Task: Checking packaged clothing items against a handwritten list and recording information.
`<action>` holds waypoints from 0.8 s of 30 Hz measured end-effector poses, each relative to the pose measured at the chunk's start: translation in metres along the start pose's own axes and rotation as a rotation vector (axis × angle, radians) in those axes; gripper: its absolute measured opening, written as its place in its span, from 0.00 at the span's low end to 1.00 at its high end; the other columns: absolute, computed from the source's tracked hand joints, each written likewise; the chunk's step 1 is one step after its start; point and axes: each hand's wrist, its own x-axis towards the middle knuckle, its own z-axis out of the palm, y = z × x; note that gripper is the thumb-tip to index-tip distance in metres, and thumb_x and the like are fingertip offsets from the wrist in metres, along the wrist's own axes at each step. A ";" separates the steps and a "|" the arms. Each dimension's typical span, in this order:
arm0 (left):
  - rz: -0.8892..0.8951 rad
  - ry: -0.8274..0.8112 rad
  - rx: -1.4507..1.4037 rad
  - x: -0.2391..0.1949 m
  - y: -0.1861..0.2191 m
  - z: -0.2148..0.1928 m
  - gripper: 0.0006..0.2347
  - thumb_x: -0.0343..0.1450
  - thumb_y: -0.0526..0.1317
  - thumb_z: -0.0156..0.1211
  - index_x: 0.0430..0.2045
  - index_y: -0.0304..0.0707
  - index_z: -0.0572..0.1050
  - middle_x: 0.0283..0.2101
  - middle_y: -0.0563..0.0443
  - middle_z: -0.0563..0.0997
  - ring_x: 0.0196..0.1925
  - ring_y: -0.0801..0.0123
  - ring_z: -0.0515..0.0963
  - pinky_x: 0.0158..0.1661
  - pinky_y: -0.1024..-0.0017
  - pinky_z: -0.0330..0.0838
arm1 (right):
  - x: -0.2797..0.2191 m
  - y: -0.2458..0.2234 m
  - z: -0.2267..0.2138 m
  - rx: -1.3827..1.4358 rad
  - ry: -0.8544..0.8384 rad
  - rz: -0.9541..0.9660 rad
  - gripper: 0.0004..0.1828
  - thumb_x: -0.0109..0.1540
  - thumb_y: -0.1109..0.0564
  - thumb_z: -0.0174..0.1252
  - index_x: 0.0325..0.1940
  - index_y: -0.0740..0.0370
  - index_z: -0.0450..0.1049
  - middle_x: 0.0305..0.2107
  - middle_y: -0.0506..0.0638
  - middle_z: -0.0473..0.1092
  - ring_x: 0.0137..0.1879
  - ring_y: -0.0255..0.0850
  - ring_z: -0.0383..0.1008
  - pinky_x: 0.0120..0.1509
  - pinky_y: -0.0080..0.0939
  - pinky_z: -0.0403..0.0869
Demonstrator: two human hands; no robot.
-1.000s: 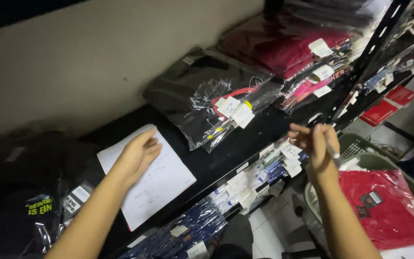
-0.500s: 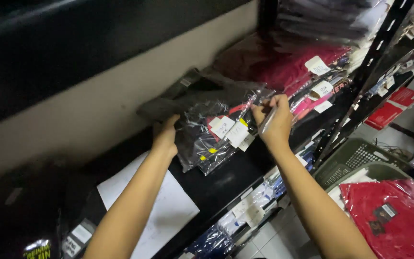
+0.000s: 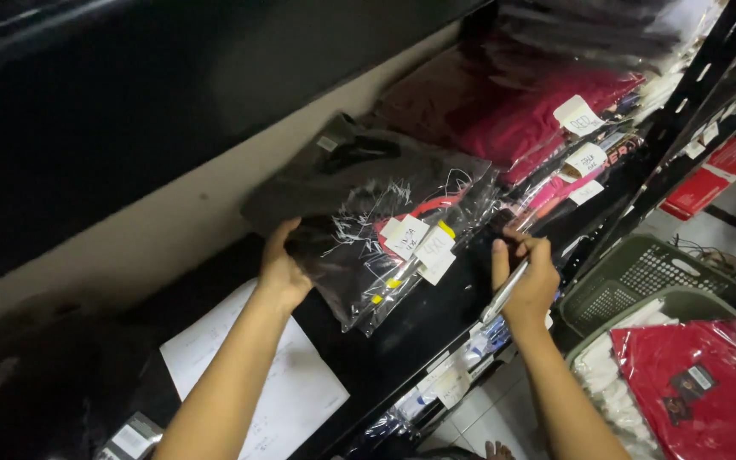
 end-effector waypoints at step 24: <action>-0.016 0.212 0.447 -0.052 0.035 -0.063 0.20 0.53 0.47 0.65 0.30 0.31 0.72 0.28 0.37 0.75 0.28 0.53 0.77 0.27 0.59 0.72 | 0.085 -0.058 0.064 0.042 -0.787 -0.027 0.16 0.54 0.46 0.58 0.37 0.56 0.66 0.30 0.56 0.70 0.41 0.58 0.69 0.42 0.51 0.66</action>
